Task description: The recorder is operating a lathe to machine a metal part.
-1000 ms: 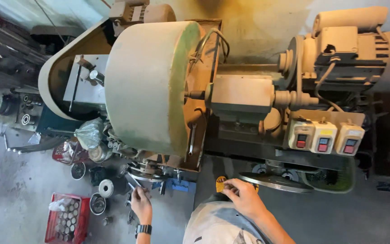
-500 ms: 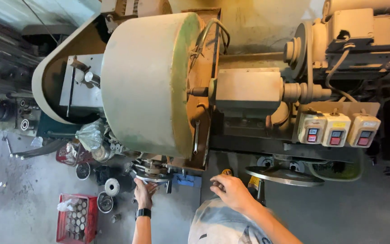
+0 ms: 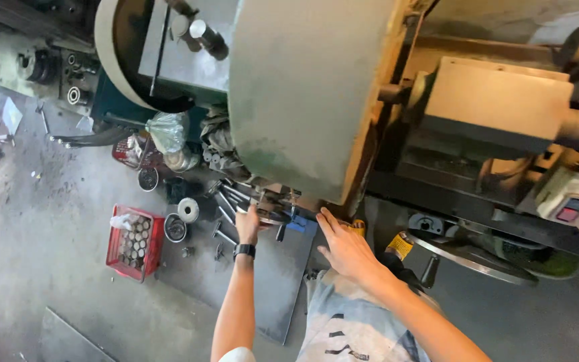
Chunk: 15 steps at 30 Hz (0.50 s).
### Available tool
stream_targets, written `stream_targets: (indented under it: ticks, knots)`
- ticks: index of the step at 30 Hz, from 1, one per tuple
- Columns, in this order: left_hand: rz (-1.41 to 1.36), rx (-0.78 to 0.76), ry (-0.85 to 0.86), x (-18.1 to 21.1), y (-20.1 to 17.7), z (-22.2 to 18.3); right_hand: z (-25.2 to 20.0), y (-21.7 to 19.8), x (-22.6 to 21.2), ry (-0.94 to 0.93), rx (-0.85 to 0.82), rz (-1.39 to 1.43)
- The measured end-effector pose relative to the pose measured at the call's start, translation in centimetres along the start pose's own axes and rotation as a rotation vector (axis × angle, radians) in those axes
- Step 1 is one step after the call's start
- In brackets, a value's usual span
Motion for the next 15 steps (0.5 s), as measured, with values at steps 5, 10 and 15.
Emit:
stream_targets:
  ticks: [5,10,15]
  knots:
    - [0.186,0.098,-0.012,-1.2,0.0,1.1,0.5,3.0,0.2,0.063,-0.184,-0.126]
    - [0.253,0.191,-0.017,-3.5,-0.3,3.2,0.5,4.0,0.8,0.032,-0.190,-0.164]
    - [0.407,0.251,0.191,-6.5,-0.5,6.7,0.7,4.2,1.1,0.033,-0.176,-0.145]
Point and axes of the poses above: each hand's wrist, its own z-axis towards the middle knuckle, its own y-axis out of the palm, x = y × z, the point moved 6 cm from there along z, towards the middle knuckle, and after that the axes turned 7 degrees about x, right-handed, at the moved point
